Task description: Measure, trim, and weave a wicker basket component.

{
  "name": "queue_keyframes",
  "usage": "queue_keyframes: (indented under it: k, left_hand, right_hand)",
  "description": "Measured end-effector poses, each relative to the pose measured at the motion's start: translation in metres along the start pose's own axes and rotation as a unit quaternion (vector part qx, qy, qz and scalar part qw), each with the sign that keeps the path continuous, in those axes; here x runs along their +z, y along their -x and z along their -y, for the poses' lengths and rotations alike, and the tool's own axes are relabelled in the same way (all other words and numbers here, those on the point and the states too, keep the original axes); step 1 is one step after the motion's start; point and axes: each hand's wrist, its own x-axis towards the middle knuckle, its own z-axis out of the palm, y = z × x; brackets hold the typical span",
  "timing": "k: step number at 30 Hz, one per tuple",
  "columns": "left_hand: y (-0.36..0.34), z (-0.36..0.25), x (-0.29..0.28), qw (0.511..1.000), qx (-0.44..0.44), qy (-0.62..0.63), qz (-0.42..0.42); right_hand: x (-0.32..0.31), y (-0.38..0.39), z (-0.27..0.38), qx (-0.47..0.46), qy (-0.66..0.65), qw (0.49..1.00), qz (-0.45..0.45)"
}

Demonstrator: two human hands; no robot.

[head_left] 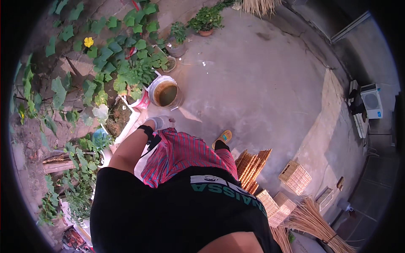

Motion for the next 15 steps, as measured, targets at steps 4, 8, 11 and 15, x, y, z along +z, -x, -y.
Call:
queue_keyframes:
  k: [4, 8, 11, 15]
  left_hand:
    - [-0.084, -0.045, -0.048, 0.993, -0.044, -0.003, 0.110]
    - [-0.163, -0.169, -0.129, 0.989, -0.060, -0.005, 0.136]
    - [-0.250, -0.235, -0.191, 0.992, -0.036, -0.002, 0.120]
    - [-0.368, -0.307, -0.268, 0.986, -0.066, 0.118, 0.096]
  right_hand:
    - [0.122, -0.035, 0.134, 0.005, 0.012, 1.000, 0.012]
    - [0.219, -0.061, 0.233, 0.015, -0.005, 1.000, 0.013]
    - [0.280, -0.080, 0.314, 0.022, -0.007, 1.000, 0.006]
    - [0.360, -0.106, 0.432, 0.025, 0.016, 1.000, 0.003]
